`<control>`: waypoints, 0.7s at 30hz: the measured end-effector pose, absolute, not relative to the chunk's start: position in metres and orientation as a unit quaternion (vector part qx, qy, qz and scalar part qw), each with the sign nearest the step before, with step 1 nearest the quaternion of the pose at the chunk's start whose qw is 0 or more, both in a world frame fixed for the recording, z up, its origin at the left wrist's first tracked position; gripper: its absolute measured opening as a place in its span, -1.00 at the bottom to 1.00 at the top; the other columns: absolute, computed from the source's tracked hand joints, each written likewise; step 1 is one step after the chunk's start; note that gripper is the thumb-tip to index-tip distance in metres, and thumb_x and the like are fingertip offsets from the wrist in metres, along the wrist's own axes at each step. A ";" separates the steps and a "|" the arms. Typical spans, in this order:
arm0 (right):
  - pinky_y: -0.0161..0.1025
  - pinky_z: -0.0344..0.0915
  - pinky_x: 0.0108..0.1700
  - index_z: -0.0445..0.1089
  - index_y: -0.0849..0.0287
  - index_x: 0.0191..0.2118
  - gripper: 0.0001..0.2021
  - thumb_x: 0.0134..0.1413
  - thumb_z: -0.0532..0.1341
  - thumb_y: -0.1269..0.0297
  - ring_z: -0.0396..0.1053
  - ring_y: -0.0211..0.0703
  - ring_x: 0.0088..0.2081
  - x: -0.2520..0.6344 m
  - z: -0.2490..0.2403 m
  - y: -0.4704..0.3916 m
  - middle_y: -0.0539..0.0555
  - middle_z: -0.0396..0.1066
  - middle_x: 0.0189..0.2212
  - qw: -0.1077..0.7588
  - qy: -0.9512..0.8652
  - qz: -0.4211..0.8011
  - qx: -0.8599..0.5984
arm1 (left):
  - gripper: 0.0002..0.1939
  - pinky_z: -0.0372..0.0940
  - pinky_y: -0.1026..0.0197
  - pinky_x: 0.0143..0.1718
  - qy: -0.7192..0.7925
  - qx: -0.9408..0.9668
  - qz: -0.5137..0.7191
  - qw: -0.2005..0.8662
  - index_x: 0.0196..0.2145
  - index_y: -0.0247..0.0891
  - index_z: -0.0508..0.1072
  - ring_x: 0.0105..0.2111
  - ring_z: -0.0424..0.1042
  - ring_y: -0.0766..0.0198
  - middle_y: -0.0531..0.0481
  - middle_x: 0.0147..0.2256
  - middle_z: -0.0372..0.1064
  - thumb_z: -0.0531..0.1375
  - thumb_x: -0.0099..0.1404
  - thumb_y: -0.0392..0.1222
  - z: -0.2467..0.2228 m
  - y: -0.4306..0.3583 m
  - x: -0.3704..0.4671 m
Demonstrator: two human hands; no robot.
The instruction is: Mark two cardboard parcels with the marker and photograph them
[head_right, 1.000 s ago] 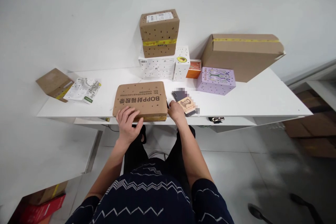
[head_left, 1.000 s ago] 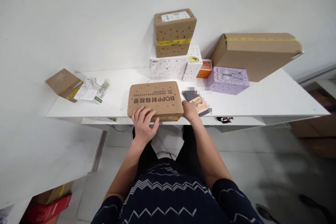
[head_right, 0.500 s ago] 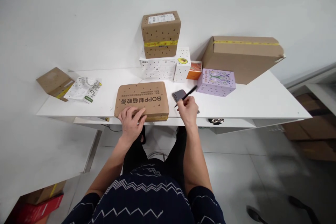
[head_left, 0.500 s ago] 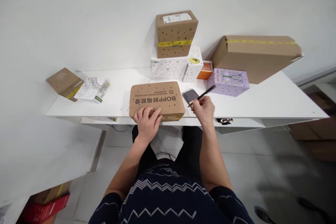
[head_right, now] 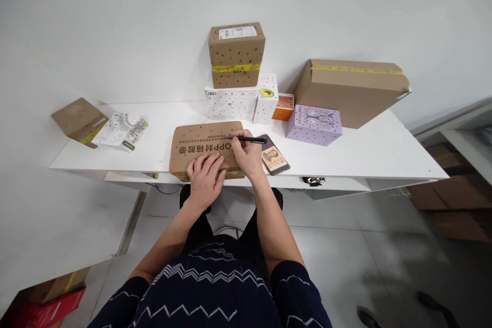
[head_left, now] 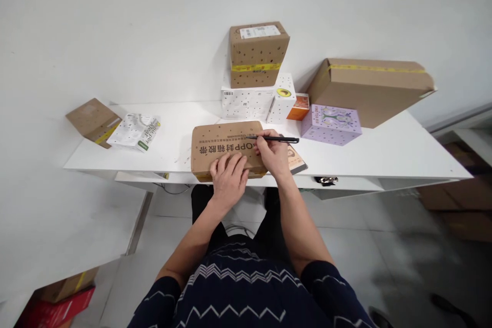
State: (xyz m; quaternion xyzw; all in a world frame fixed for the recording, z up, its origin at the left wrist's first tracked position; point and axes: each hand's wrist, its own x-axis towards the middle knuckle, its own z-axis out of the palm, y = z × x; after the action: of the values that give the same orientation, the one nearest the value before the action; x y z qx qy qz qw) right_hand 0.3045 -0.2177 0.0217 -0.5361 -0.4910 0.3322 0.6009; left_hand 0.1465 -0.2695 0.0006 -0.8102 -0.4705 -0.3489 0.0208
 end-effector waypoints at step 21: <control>-0.27 0.24 -0.38 0.33 0.13 -0.35 -0.81 0.18 0.10 0.15 0.36 -0.19 -0.50 0.304 0.028 -0.221 -0.02 0.38 -0.54 0.521 -0.595 0.232 -0.567 | -0.69 0.02 -0.07 0.08 -0.475 -0.814 -0.320 0.098 0.04 -0.17 0.48 0.08 0.33 -0.01 -0.08 0.05 0.49 0.13 0.40 -0.10 -0.004 -0.267 0.147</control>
State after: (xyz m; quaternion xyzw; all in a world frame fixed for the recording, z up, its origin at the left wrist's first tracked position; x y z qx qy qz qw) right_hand 0.3042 -0.2213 0.0277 -0.5667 -0.5950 0.2319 0.5206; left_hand 0.1472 -0.2675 -0.0041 -0.8138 -0.4749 -0.3203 0.0984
